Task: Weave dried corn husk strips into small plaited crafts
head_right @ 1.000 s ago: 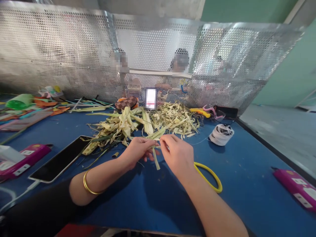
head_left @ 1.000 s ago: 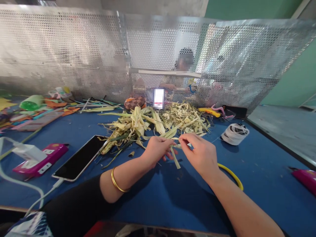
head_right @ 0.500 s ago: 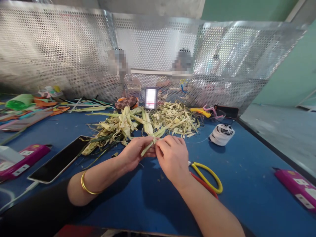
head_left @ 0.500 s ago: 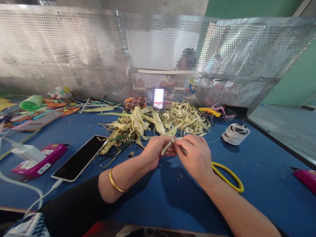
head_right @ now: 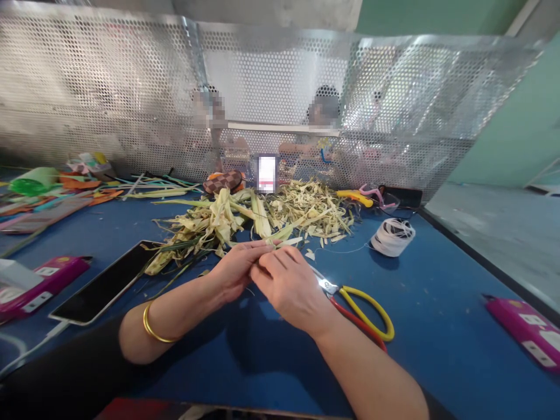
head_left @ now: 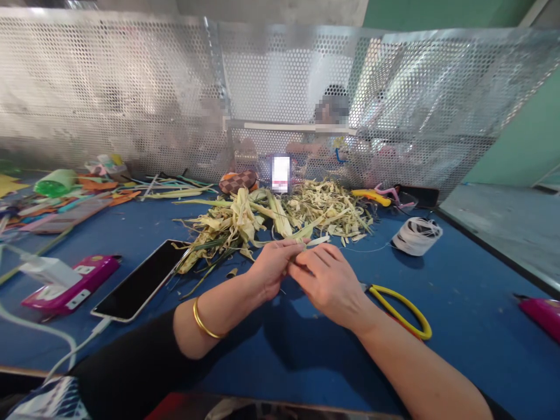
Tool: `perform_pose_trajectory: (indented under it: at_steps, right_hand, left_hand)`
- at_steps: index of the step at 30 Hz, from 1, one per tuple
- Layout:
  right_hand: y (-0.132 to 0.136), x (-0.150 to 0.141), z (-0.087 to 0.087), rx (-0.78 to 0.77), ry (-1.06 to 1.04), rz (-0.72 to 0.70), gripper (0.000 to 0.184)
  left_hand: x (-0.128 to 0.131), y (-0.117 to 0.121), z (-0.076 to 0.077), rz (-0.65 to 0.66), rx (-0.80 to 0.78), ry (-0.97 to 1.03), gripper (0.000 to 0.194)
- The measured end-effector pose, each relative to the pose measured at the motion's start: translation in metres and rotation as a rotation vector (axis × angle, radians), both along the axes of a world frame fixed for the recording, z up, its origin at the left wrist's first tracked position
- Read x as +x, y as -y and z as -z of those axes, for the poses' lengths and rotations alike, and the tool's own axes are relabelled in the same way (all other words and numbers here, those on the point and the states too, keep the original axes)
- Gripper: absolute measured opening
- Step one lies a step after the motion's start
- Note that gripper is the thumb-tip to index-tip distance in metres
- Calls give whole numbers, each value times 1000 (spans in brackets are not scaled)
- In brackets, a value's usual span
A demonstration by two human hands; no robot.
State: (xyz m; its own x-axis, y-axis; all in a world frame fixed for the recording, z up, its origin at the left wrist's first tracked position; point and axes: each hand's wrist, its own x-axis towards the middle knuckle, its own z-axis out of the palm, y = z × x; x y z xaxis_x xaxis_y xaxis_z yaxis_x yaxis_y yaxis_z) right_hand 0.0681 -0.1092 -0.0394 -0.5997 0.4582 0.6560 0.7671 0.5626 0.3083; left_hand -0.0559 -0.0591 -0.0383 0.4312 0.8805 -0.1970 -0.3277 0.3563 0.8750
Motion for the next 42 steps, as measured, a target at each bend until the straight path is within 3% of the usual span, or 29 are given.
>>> perform_pose_trajectory:
  at_steps: [3, 8, 15, 20, 23, 28, 33, 38, 42]
  right_hand:
    - [-1, 0, 2, 28, 46, 18, 22]
    - [-2, 3, 3, 17, -65, 32, 20]
    - [-2, -2, 1, 8, 149, 42, 22]
    - [-3, -1, 2, -1, 151, 56, 26]
    - [-4, 0, 5, -53, -45, 40, 23]
    - [-6, 6, 5, -212, -555, 115, 13]
    - [-13, 12, 5, -574, -1043, 221, 11]
    - [-16, 13, 7, -707, -1119, 267, 15]
    - [-15, 16, 6, -529, -999, 297, 18]
  left_hand:
    - [0, 1, 1, 37, -7, 38, 27]
    - [0, 1, 0, 63, -18, 28, 24]
    - [2, 3, -1, 32, -57, 44, 11]
    - [3, 4, -1, 50, -62, 33, 13]
    - [2, 2, -1, 40, -55, 19, 11]
    - [1, 0, -2, -4, -32, -16, 15]
    - [1, 1, -7, -16, -46, -83, 18]
    - [0, 3, -8, 1, 29, -122, 19]
    - [-2, 0, -8, -15, -13, -124, 16]
